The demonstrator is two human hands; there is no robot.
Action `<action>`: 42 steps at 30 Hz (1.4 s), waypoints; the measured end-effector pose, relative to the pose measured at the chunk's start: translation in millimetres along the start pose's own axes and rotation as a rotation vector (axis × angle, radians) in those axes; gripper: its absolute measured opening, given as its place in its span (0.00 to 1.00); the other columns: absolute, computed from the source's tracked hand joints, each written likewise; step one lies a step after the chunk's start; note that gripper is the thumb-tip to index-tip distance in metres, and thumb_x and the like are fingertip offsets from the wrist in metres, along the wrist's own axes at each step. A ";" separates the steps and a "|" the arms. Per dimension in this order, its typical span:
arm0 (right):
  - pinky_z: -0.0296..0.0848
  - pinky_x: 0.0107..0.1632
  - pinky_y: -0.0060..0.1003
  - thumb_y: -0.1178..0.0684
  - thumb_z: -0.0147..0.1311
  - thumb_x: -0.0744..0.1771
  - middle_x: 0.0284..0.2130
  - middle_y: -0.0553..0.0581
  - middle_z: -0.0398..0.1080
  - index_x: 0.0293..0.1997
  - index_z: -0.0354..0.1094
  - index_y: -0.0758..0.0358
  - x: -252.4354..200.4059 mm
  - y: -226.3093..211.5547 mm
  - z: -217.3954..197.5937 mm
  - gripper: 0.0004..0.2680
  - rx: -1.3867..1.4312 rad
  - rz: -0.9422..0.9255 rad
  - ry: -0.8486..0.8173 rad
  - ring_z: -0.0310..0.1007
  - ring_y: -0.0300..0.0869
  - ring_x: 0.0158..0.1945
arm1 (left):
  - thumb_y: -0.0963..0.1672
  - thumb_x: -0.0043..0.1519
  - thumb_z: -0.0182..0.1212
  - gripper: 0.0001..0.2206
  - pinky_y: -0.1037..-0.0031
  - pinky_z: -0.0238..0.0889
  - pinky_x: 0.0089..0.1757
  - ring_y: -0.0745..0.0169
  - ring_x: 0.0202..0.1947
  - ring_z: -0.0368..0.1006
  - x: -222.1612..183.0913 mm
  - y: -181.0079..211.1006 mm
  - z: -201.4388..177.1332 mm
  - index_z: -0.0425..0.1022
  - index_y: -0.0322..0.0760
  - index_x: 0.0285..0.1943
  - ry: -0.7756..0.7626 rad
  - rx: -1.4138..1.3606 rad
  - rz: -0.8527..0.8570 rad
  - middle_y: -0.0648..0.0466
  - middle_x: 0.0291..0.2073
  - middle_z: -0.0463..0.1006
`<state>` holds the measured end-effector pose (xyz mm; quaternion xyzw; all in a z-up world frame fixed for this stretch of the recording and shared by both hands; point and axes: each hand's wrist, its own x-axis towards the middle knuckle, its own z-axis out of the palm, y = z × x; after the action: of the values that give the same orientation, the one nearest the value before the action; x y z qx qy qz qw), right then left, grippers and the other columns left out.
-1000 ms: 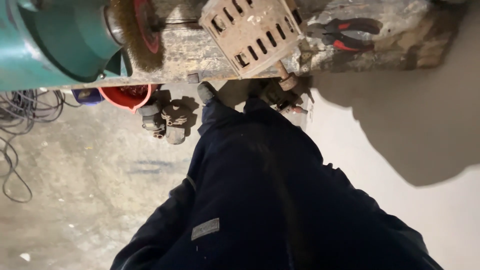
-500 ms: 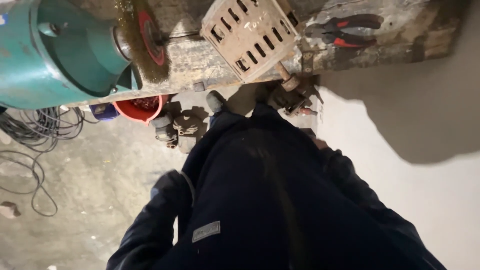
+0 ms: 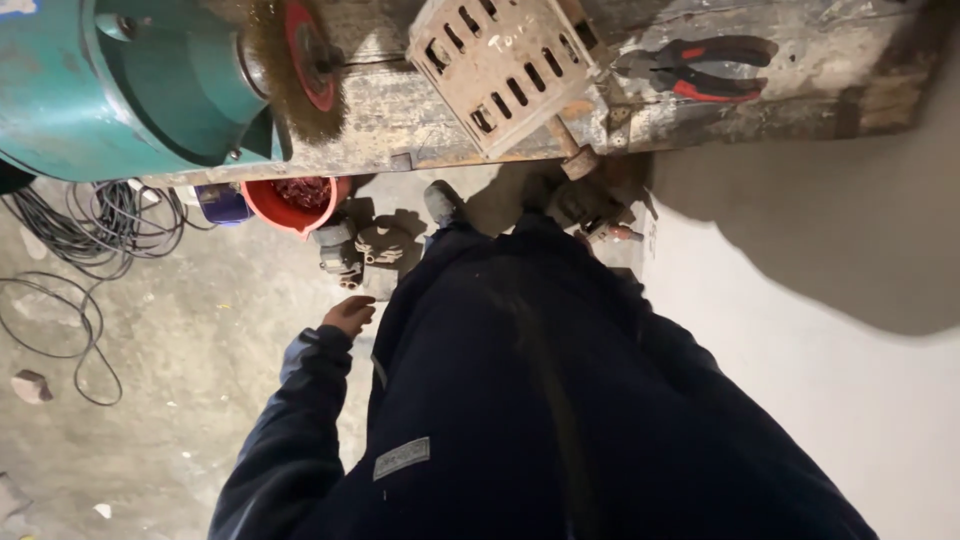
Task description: The person bends a small wire and uses pliers on it, then carries a slotted metal pump housing from the floor to the workbench. They kneel at a toolbox to retrieve items, then hold the housing and thread a long metal rod through it while working at the bench.
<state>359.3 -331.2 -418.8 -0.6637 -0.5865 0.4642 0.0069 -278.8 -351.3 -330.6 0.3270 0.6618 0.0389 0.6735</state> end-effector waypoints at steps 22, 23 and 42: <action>0.69 0.59 0.43 0.54 0.48 0.69 0.66 0.55 0.65 0.75 0.51 0.49 -28.9 13.7 -1.1 0.22 0.454 0.239 0.196 0.68 0.45 0.63 | 0.48 0.65 0.60 0.17 0.72 0.69 0.41 0.65 0.40 0.78 -19.1 43.5 23.6 0.78 0.39 0.60 0.094 0.064 0.048 0.52 0.41 0.83; 0.69 0.59 0.43 0.54 0.48 0.69 0.66 0.55 0.65 0.75 0.51 0.49 -53.8 11.0 -3.2 0.22 0.452 0.236 0.194 0.68 0.45 0.63 | 0.48 0.65 0.60 0.17 0.72 0.69 0.41 0.65 0.40 0.78 -16.9 39.6 22.8 0.78 0.39 0.60 0.097 0.061 0.048 0.52 0.41 0.83; 0.74 0.54 0.57 0.38 0.41 0.69 0.51 0.69 0.75 0.58 0.71 0.54 -97.4 139.9 51.5 0.18 -0.198 0.561 -0.297 0.75 0.63 0.55 | 0.47 0.64 0.61 0.17 0.73 0.69 0.39 0.66 0.42 0.77 24.6 64.3 -2.2 0.76 0.41 0.61 0.001 0.097 0.099 0.57 0.45 0.82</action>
<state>446.7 -478.9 -466.4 -0.7217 -0.4177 0.4807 -0.2714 -253.4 -288.2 -320.1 0.3918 0.6462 0.0401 0.6537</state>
